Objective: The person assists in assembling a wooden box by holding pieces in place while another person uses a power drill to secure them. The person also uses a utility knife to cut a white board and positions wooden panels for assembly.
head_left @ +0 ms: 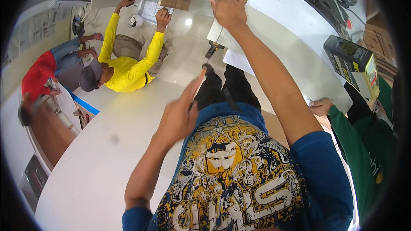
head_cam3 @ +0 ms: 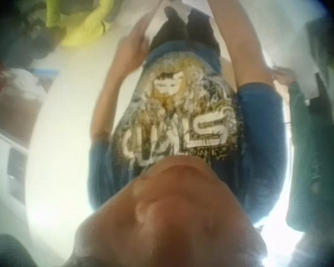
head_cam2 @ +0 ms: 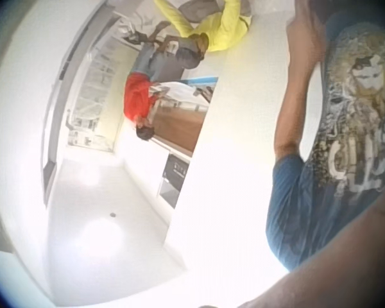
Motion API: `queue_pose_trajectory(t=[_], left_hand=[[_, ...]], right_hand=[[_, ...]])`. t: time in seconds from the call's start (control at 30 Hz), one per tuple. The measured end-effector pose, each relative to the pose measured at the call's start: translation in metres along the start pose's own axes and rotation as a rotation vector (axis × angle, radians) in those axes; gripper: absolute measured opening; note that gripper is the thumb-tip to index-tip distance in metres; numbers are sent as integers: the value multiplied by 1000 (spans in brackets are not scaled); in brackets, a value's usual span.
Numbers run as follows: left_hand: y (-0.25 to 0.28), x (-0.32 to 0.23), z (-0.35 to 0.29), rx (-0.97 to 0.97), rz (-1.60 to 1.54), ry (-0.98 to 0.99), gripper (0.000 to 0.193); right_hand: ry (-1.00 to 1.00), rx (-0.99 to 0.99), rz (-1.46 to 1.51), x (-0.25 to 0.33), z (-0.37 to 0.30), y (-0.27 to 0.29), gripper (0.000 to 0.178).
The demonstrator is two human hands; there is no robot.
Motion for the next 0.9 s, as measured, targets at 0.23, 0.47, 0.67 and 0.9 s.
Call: queue_pose_trajectory(t=[0.23,0.47,0.67,0.9], left_hand=[[-9,48,13,-56,68,-132,74],[-35,41,114,-105,-75,-244,73],[4,15,-36,32,9,91,73],[-37,62,104,-69,-97,-141,69]], right_hand=[[1,-100,-9,3,-4,-1,47],[6,35,58,3,-3,-6,47],[-19,36,45,-2,-4,-5,47],[18,-19,55,9,-8,0,43]])
Point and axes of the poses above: each hand's wrist, its own z-axis towards the middle knuckle, its own y-axis out of the back of the hand, x = y × z, the point moved 8 cm from there along z, towards the middle knuckle, and after that the axes turned 10 degrees about -z, right-handed, at the moved point
